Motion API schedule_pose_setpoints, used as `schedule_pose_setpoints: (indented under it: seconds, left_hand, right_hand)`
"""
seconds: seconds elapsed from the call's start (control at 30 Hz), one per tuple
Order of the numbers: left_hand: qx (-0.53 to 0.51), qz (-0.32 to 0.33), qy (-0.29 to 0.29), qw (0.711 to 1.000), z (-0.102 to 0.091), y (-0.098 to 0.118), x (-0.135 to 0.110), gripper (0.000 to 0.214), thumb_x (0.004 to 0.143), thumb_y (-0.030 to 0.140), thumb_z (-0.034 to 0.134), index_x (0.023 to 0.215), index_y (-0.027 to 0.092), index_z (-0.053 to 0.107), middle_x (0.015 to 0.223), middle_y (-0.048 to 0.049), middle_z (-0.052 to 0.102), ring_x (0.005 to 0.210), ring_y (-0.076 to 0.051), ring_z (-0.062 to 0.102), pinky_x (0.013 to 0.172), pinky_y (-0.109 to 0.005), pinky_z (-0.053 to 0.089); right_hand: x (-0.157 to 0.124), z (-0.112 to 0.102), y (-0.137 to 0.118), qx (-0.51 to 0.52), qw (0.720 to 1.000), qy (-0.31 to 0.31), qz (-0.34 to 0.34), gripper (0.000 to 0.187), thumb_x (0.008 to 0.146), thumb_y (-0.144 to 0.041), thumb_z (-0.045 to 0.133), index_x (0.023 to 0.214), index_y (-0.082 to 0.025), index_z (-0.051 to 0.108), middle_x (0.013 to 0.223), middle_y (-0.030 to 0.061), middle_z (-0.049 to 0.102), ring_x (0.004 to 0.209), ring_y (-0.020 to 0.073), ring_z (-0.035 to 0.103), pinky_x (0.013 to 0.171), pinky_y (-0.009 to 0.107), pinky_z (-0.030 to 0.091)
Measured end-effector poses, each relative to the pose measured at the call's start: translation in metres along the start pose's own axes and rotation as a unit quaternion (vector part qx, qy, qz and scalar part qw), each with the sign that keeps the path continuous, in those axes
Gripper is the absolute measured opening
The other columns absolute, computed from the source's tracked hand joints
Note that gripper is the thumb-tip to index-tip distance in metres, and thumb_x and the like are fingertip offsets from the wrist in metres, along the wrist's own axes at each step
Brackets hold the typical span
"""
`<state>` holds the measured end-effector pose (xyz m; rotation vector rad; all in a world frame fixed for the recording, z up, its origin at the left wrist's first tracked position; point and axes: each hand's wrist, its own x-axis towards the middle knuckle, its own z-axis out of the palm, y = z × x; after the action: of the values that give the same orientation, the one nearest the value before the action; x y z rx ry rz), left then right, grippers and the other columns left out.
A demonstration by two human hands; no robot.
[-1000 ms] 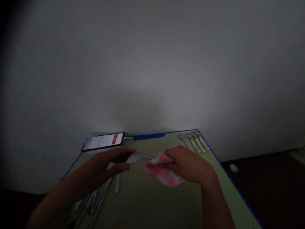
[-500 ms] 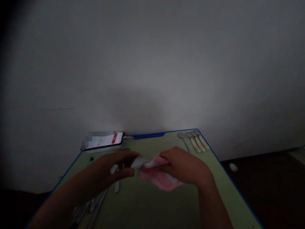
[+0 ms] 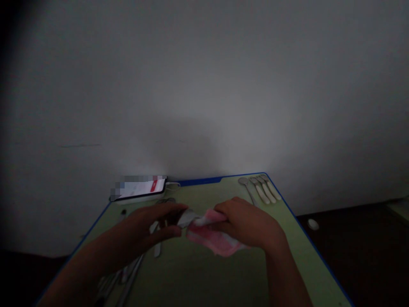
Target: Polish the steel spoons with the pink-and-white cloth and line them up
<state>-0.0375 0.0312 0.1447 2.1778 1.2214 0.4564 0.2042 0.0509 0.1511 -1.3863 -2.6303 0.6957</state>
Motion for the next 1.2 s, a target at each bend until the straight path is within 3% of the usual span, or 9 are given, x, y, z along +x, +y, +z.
schedule_pose_setpoints:
  seconds: [0.6, 0.8, 1.2]
  left_hand:
    - [-0.010, -0.007, -0.006, 1.000, 0.0008, 0.0002, -0.0006, 0.034, 0.084, 0.043, 0.051, 0.114, 0.027, 0.054, 0.106, -0.0040, 0.063, 0.089, -0.019, 0.058, 0.079, -0.033, 0.045]
    - [-0.006, -0.004, -0.013, 1.000, 0.0005, 0.0023, 0.0004, 0.032, 0.084, 0.042, 0.052, 0.112, 0.027, 0.056, 0.098, -0.0018, 0.065, 0.081, -0.017, 0.058, 0.072, -0.030, 0.045]
    - [0.011, -0.005, -0.010, 1.000, 0.0012, -0.0001, -0.0007, 0.034, 0.085, 0.044, 0.051, 0.115, 0.028, 0.053, 0.106, -0.0021, 0.063, 0.088, -0.019, 0.058, 0.077, -0.031, 0.045]
  right_hand:
    - [0.0005, 0.0000, -0.0006, -0.004, 1.000, -0.005, 0.007, 0.034, 0.084, -0.045, 0.046, 0.067, -0.018, 0.058, 0.063, 0.0008, 0.056, 0.058, 0.0107, 0.046, 0.050, 0.024, 0.025]
    - [0.0003, 0.0013, 0.0005, -0.003, 1.000, -0.001, -0.008, 0.032, 0.085, -0.044, 0.046, 0.067, -0.018, 0.056, 0.063, -0.0003, 0.055, 0.058, 0.0102, 0.045, 0.051, 0.024, 0.024]
    - [0.0004, 0.0018, 0.0012, -0.001, 1.000, -0.004, -0.015, 0.033, 0.085, -0.042, 0.046, 0.067, -0.017, 0.056, 0.061, -0.0005, 0.054, 0.057, 0.0097, 0.046, 0.050, 0.024, 0.024]
